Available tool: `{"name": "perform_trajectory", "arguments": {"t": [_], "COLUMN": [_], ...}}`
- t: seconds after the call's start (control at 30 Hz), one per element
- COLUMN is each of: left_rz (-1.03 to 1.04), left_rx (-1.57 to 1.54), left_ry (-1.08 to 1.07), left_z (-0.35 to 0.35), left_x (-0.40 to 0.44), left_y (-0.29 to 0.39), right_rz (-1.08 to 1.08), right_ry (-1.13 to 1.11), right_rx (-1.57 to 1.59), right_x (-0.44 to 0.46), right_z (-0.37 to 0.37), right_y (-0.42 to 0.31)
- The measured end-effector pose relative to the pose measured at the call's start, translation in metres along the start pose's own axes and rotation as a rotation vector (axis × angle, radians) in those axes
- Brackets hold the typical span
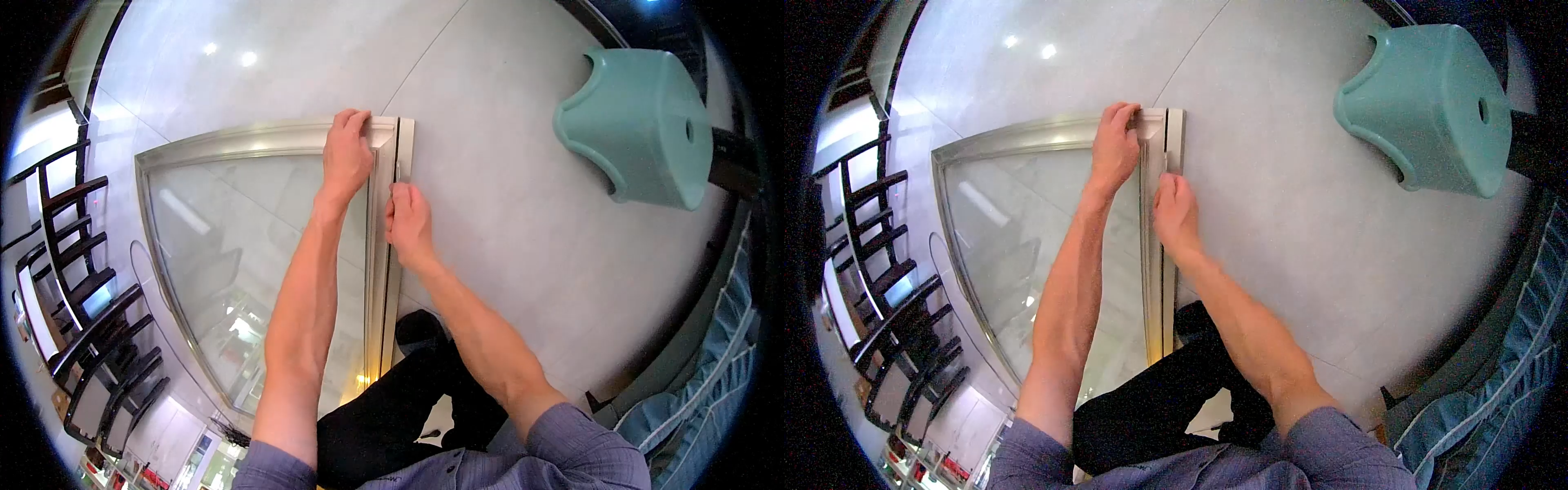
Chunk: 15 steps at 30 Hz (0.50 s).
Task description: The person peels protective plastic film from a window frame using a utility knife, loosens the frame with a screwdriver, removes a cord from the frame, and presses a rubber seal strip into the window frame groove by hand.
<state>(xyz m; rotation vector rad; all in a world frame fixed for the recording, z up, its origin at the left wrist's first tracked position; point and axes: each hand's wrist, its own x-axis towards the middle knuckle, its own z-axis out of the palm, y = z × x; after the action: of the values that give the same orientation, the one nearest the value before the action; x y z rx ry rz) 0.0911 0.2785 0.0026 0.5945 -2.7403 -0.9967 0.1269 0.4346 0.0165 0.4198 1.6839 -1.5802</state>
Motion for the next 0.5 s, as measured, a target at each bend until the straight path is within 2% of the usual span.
{"name": "perform_trajectory", "arguments": {"t": [0.13,0.37,0.43,0.5], "left_rz": [-0.001,-0.045,-0.052,-0.001], "left_rx": [-0.027,-0.12,0.151,0.165], "left_ry": [0.02,-0.036,-0.116,-0.09], "left_z": [0.0,-0.009,-0.01,-0.01], "left_x": [0.002,0.014,0.025,0.033], "left_y": [0.002,0.01,0.014,0.017], "right_rz": [0.007,-0.154,-0.182,-0.151], "right_ry": [0.033,0.15,0.175,0.127], "right_rx": [-0.086,-0.096,-0.106,-0.167], "right_x": [0.008,0.017,0.015,0.012], "right_z": [0.008,0.02,0.015,0.009], "right_y": [-0.004,0.003,0.0,-0.004]}}
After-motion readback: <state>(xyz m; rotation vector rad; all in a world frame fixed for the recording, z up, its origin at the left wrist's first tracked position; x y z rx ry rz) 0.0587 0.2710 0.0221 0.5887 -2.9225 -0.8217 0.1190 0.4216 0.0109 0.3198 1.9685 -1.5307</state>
